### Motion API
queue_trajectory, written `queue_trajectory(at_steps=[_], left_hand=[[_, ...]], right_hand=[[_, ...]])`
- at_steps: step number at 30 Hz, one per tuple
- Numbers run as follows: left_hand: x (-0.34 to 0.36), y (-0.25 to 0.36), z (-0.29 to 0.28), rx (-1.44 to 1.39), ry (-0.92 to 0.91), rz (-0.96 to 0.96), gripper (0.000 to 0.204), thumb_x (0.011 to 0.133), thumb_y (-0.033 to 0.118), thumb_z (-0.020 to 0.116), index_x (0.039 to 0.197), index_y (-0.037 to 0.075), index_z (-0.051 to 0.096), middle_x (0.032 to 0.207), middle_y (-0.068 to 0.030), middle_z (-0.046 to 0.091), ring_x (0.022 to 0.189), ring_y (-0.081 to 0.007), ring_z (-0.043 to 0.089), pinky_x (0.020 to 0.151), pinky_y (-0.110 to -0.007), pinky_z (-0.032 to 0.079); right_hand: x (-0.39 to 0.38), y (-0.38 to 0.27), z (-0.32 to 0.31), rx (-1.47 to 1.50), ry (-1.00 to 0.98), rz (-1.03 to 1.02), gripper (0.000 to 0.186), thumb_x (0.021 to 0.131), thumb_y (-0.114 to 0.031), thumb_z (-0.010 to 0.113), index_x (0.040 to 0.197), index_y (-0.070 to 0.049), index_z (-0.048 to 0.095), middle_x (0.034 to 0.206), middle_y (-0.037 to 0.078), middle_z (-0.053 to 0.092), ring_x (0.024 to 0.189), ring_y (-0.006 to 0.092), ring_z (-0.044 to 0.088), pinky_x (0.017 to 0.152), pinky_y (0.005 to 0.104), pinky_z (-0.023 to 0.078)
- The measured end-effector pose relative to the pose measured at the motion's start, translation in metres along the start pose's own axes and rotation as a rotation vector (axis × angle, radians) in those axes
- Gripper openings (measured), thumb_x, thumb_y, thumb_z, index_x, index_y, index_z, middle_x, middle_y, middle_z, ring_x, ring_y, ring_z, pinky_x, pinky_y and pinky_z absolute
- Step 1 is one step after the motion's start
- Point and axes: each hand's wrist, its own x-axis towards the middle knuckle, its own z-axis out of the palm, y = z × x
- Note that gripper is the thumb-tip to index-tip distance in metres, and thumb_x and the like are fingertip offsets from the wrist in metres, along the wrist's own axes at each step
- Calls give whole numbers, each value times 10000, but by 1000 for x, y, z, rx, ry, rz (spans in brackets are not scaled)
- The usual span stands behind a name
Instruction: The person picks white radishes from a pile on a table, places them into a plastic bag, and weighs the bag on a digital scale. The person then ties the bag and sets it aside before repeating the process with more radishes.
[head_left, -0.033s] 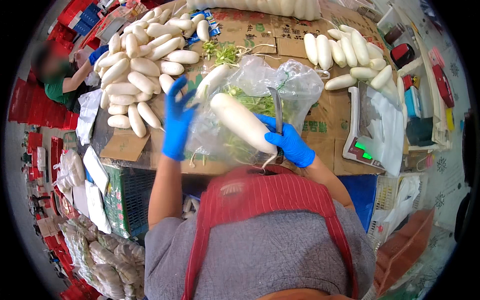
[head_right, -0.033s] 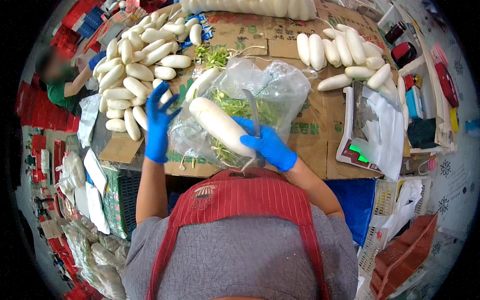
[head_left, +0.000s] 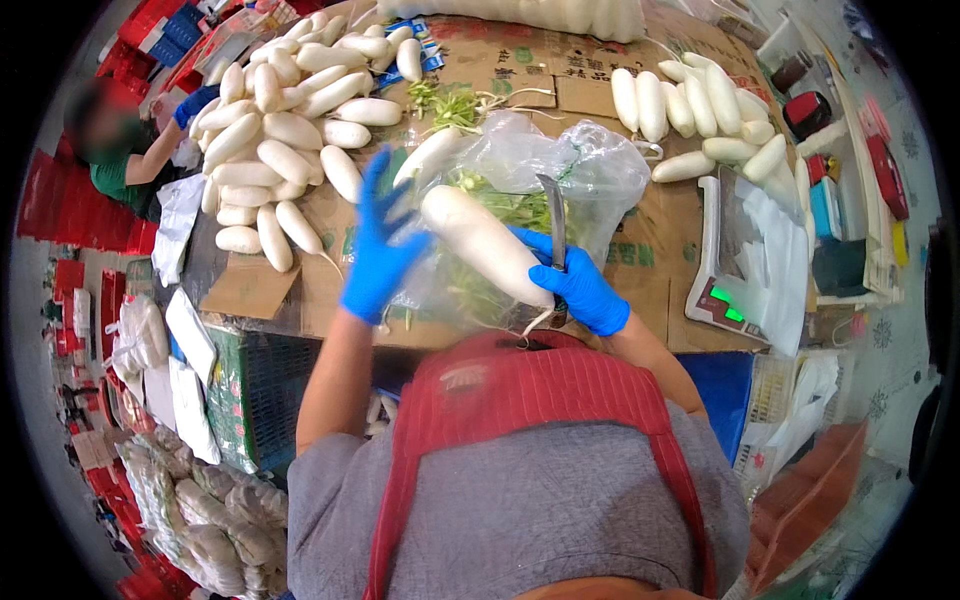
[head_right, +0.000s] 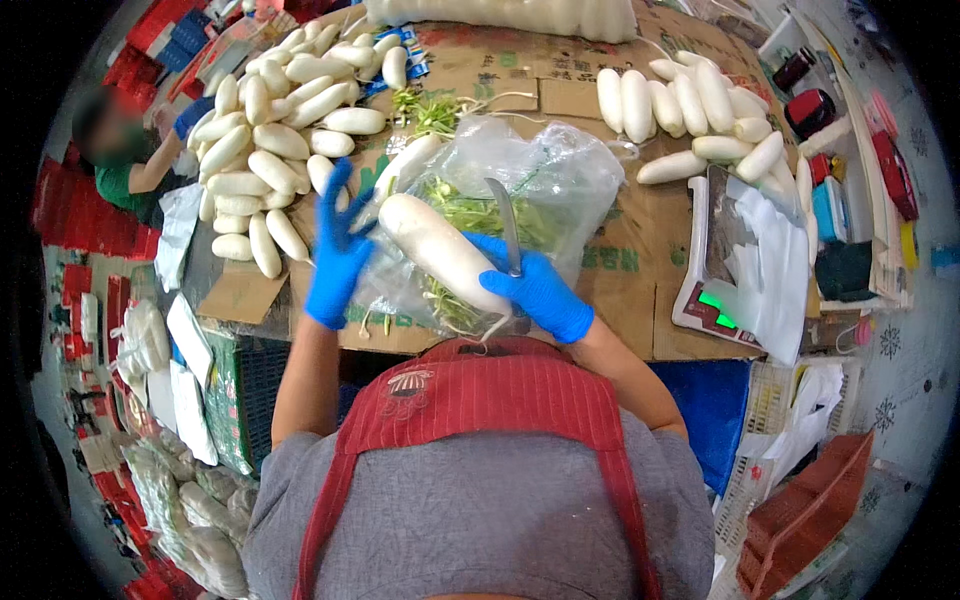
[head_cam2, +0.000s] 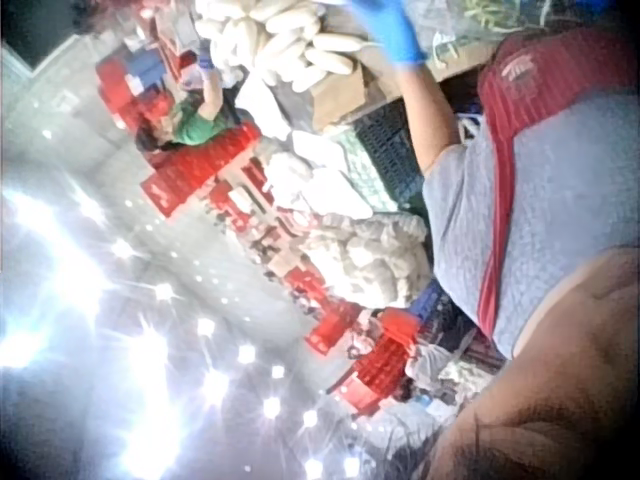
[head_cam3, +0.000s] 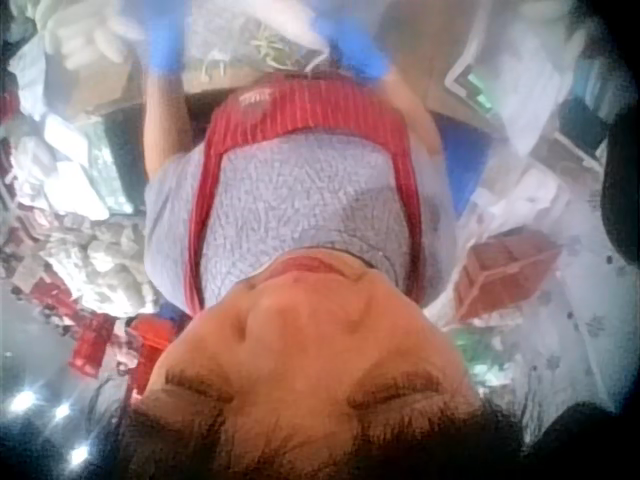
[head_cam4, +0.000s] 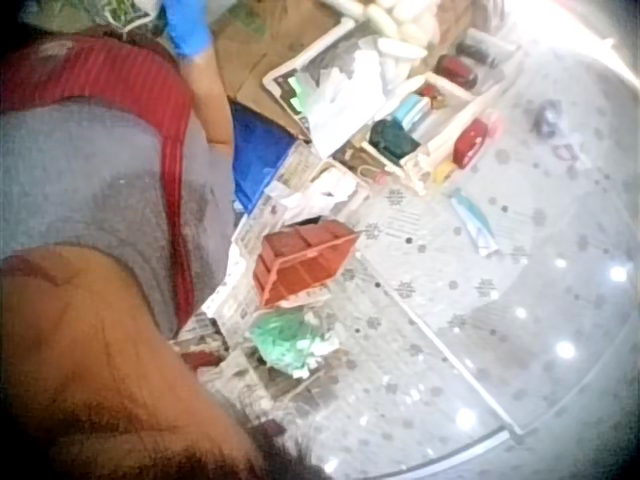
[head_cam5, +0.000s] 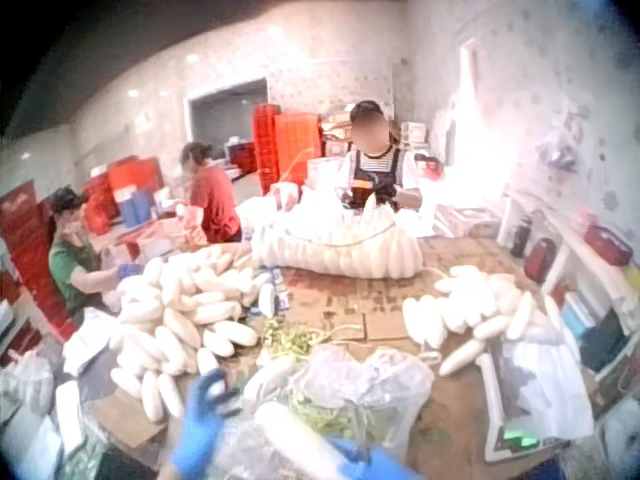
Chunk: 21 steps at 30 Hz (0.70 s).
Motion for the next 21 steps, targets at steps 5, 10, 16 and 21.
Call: queue_trajectory(at_steps=[5,10,16,21], left_hand=[[-3,-22,42,75,163,-15,315,913,169,615,1189,26,563,1117,-100,619,1006,-167,571,902,-312,463],[19,-21,23,-67,208,-180,255,988,197,498,984,-1,657,883,-68,659,836,-144,612,799,-281,493],[25,17,-4,528,69,292,576,838,63,686,1362,37,448,1246,-114,570,1157,-218,531,1024,-361,411],[-4,17,43,629,-719,-1,654,774,289,770,1334,62,519,1196,-147,627,1072,-281,613,943,-380,470]], right_hand=[[-5,5,10,-136,-9,-24,689,851,-232,687,1435,-6,399,1388,130,506,1259,199,492,1070,353,374],[-8,-3,2,-28,2,-10,676,823,-196,699,1413,-4,432,1293,120,583,1168,207,561,1025,356,419],[1,0,-27,-700,-156,-407,498,861,-261,652,1278,-9,548,1019,96,669,855,145,641,715,285,535],[6,13,-13,181,13,199,346,916,-246,568,1171,-18,615,1012,122,661,851,184,636,751,329,532]])
